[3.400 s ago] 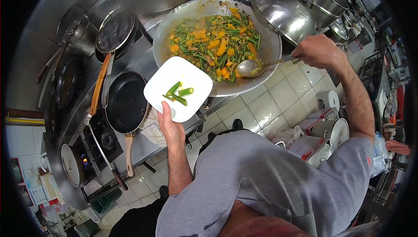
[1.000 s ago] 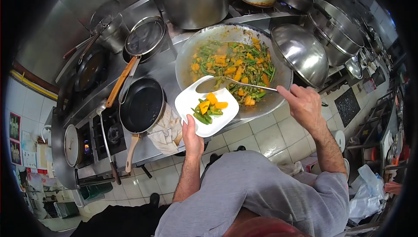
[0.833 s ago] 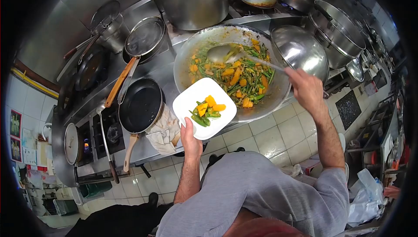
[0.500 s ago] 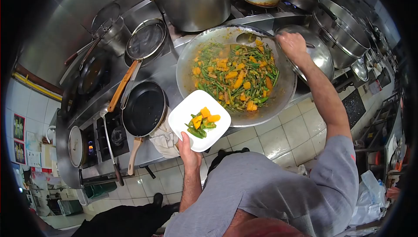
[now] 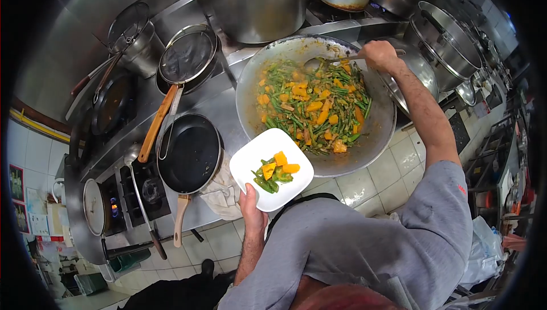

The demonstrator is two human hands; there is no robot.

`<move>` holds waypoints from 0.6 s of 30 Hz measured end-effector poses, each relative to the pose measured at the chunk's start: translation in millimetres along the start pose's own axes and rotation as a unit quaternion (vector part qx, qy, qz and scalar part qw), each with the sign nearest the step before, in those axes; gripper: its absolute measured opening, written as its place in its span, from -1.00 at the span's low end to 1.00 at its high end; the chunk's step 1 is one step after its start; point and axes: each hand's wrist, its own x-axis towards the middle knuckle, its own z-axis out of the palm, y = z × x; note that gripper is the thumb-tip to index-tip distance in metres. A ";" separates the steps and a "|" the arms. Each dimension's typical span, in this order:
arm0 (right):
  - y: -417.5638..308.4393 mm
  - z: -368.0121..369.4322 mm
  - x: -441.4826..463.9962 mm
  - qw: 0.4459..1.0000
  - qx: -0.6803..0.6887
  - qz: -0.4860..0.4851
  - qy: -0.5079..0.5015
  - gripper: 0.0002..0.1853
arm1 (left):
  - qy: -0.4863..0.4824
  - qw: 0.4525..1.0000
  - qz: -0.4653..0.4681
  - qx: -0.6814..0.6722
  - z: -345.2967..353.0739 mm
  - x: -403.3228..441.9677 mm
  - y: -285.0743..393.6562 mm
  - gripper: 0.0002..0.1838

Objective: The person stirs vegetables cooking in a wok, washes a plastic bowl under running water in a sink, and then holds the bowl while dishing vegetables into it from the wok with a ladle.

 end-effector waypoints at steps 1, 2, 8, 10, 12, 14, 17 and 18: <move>3.4 5.2 -0.1 1.000 0.004 0.002 0.000 -0.64 | -0.001 1.000 -0.001 -0.002 -0.2 1.8 1.4 -0.39; 1.5 9.5 1.2 1.000 0.002 0.002 -0.002 -0.64 | -0.004 1.000 -0.011 -0.003 -0.9 3.1 2.9 -0.39; -12.0 15.4 7.2 0.998 0.055 -0.002 -0.023 -0.65 | 0.002 1.000 -0.007 0.014 5.3 5.0 5.6 -0.41; -0.8 1.6 0.7 0.998 0.058 0.002 -0.036 -0.65 | 0.010 1.000 0.007 0.014 7.9 -0.3 4.6 -0.40; 10.4 -2.3 -1.8 0.997 0.061 0.006 -0.042 -0.66 | 0.024 0.999 0.029 0.019 13.0 -3.0 3.1 -0.39; 23.3 2.4 -11.7 0.994 0.110 0.005 0.003 -0.67 | 0.043 0.998 0.041 0.007 17.1 -5.9 0.6 -0.38; 21.7 0.7 -29.0 0.992 0.119 0.010 0.035 -0.69 | 0.053 0.995 0.078 0.031 26.8 0.4 -4.3 -0.40; 19.3 -1.7 -35.0 0.991 0.126 0.022 0.039 -0.70 | 0.054 0.995 0.079 0.029 31.3 2.8 -5.3 -0.40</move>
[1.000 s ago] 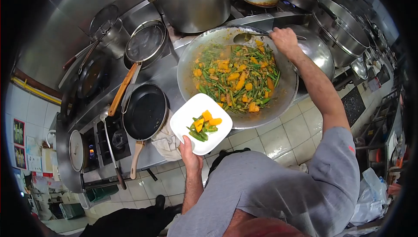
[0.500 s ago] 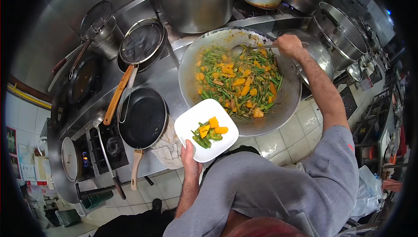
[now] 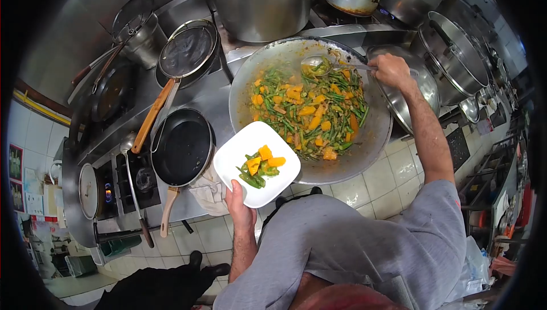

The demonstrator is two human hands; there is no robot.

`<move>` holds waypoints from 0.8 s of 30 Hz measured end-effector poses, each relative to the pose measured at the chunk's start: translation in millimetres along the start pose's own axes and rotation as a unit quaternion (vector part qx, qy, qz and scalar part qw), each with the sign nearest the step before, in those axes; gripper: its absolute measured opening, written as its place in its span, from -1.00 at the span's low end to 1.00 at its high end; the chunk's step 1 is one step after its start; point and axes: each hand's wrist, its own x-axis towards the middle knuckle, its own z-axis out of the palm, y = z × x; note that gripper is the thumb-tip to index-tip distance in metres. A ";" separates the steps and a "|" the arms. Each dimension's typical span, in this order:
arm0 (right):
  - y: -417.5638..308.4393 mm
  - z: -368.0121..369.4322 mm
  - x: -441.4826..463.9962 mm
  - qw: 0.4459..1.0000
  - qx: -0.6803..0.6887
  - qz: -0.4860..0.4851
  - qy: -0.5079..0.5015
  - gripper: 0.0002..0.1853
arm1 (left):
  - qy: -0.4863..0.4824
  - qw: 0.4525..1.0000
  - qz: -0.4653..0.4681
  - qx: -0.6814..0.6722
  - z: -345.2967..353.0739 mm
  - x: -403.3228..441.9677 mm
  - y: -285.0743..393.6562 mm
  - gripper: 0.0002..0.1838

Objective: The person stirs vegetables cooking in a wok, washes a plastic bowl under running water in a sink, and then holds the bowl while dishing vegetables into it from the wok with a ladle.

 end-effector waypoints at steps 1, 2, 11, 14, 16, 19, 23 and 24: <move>0.8 6.1 -3.0 1.000 0.011 0.007 0.000 -0.71 | 0.000 1.000 0.005 0.003 5.1 1.5 -0.6 -0.40; 1.7 9.3 -8.2 1.000 0.010 0.004 0.001 -0.71 | 0.001 1.000 0.011 0.006 10.2 2.9 -1.1 -0.41; 16.1 -2.3 -61.6 0.992 0.119 -0.018 0.033 -0.66 | -0.021 0.999 -0.007 -0.039 45.8 14.0 -4.8 -0.48; -5.9 -32.1 -96.6 0.973 0.225 -0.030 0.042 -0.67 | -0.032 0.999 -0.018 -0.024 54.9 15.9 -2.0 -0.45; -17.4 -37.5 -113.7 0.966 0.243 -0.064 0.056 -0.69 | -0.027 0.999 -0.033 -0.034 59.0 17.3 -2.4 -0.45; -45.6 -35.6 -139.7 0.959 0.209 -0.136 0.132 -0.71 | -0.034 0.998 -0.036 -0.037 62.3 18.7 -6.7 -0.46; -60.1 -31.6 -157.3 0.957 0.006 -0.216 0.193 -0.76 | -0.043 0.998 -0.024 -0.038 63.6 17.8 -6.6 -0.48; -59.7 -30.3 -155.7 0.957 0.005 -0.216 0.196 -0.76 | -0.045 0.998 -0.018 -0.038 62.6 17.7 -7.0 -0.47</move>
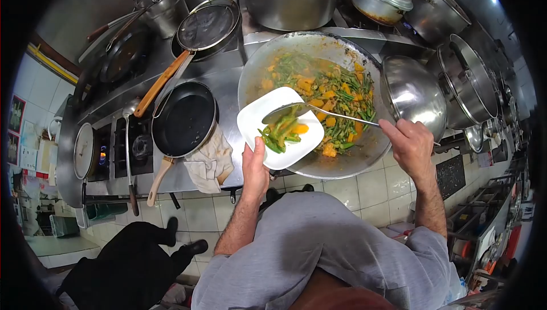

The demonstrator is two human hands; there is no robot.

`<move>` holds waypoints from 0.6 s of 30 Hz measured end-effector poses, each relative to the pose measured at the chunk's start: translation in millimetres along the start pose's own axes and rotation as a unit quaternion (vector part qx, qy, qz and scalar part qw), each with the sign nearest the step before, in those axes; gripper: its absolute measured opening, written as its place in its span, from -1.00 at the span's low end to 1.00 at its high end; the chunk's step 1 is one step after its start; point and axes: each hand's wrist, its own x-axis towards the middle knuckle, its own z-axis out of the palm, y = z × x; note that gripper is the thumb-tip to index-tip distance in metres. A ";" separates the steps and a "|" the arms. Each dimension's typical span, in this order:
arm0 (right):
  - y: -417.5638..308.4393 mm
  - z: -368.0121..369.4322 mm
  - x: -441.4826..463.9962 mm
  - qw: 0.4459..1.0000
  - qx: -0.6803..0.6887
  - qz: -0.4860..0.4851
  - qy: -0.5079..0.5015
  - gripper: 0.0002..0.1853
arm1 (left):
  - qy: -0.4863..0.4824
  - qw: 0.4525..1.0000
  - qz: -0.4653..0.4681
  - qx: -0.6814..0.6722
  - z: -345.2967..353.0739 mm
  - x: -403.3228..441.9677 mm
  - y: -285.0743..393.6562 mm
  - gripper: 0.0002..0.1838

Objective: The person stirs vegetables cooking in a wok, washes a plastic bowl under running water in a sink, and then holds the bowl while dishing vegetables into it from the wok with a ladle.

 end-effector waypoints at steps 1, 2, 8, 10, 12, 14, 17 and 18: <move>1.5 2.4 0.1 1.000 0.009 0.008 0.019 -0.75 | 0.001 1.000 -0.009 0.002 -3.2 -0.3 -0.9 -0.47; 4.0 5.4 1.7 0.999 0.016 0.015 0.040 -0.75 | 0.000 1.000 -0.006 0.001 -4.4 0.2 0.0 -0.47; 52.8 54.3 38.8 0.991 -0.001 0.129 0.020 -0.68 | 0.001 1.000 0.021 0.013 -17.4 -10.5 5.2 -0.44; 76.3 80.3 54.2 0.991 -0.018 0.134 -0.008 -0.71 | 0.013 1.000 0.007 0.004 -26.7 -18.8 7.5 -0.44; 96.6 104.1 75.3 0.990 -0.038 0.135 -0.029 -0.73 | 0.026 0.999 0.018 0.004 -33.6 -25.0 8.0 -0.44; 108.9 122.4 92.0 0.990 -0.052 0.124 -0.045 -0.72 | 0.054 0.998 0.009 0.038 -40.1 -30.7 8.2 -0.43; 108.8 126.1 112.8 0.989 -0.060 0.117 -0.063 -0.74 | 0.060 0.998 0.018 0.031 -45.2 -37.9 7.9 -0.41; 108.6 122.5 118.3 0.989 -0.060 0.118 -0.065 -0.74 | 0.059 0.998 0.026 0.027 -46.7 -38.5 7.3 -0.41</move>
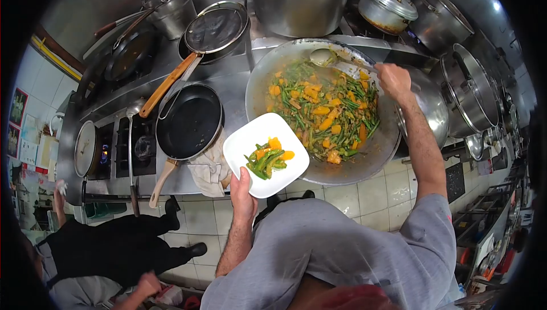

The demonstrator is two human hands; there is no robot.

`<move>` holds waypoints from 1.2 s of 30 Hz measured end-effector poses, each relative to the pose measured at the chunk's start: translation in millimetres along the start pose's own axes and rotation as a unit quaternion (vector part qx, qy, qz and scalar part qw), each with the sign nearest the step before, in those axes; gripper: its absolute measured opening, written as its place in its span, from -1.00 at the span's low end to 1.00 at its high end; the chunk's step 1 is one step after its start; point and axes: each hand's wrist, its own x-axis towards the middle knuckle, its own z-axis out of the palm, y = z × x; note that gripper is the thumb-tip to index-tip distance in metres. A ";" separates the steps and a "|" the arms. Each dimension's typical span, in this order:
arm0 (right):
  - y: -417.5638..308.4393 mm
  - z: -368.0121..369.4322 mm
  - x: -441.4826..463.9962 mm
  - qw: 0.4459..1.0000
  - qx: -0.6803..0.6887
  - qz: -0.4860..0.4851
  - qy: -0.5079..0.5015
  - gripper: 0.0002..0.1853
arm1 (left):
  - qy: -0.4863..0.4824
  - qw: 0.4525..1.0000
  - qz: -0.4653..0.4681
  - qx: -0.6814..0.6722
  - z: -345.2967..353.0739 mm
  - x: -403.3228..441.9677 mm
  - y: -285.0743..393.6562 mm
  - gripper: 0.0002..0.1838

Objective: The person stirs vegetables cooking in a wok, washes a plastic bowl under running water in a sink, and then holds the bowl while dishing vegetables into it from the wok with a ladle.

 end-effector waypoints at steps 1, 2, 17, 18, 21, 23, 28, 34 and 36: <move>-1.5 -8.2 0.6 1.000 -0.015 0.001 -0.026 -0.75 | -0.001 1.000 -0.005 0.003 -2.1 -1.7 0.3 -0.41; -2.0 -19.1 4.7 0.998 -0.031 0.001 -0.047 -0.76 | -0.002 1.000 -0.007 0.003 -3.2 -1.6 0.0 -0.41; 8.7 -29.5 14.1 0.963 0.081 0.062 -0.251 -0.73 | -0.012 1.000 -0.010 0.014 -9.9 1.8 -3.5 -0.38; 14.9 -26.2 13.3 0.954 0.115 0.076 -0.268 -0.69 | -0.009 1.000 -0.010 0.015 -10.9 1.8 -4.1 -0.38; 19.0 -14.8 10.1 0.952 0.147 0.093 -0.252 -0.66 | -0.006 1.000 -0.012 0.019 -10.0 1.9 -3.7 -0.38; 14.9 -12.9 9.7 0.960 0.147 0.098 -0.218 -0.67 | -0.007 1.000 -0.011 0.023 -9.3 2.4 -3.3 -0.38; -7.6 3.0 19.8 0.988 -0.001 0.054 -0.142 -0.70 | -0.006 1.000 -0.004 0.021 -5.5 1.3 -1.6 -0.38; 3.0 9.7 12.1 0.991 0.076 -0.007 -0.113 -0.69 | 0.002 1.000 -0.008 0.023 -8.3 -1.3 -2.4 -0.38; 8.4 7.1 12.9 0.987 0.086 0.005 -0.135 -0.69 | 0.003 1.000 -0.006 0.021 -8.6 -1.2 -2.6 -0.39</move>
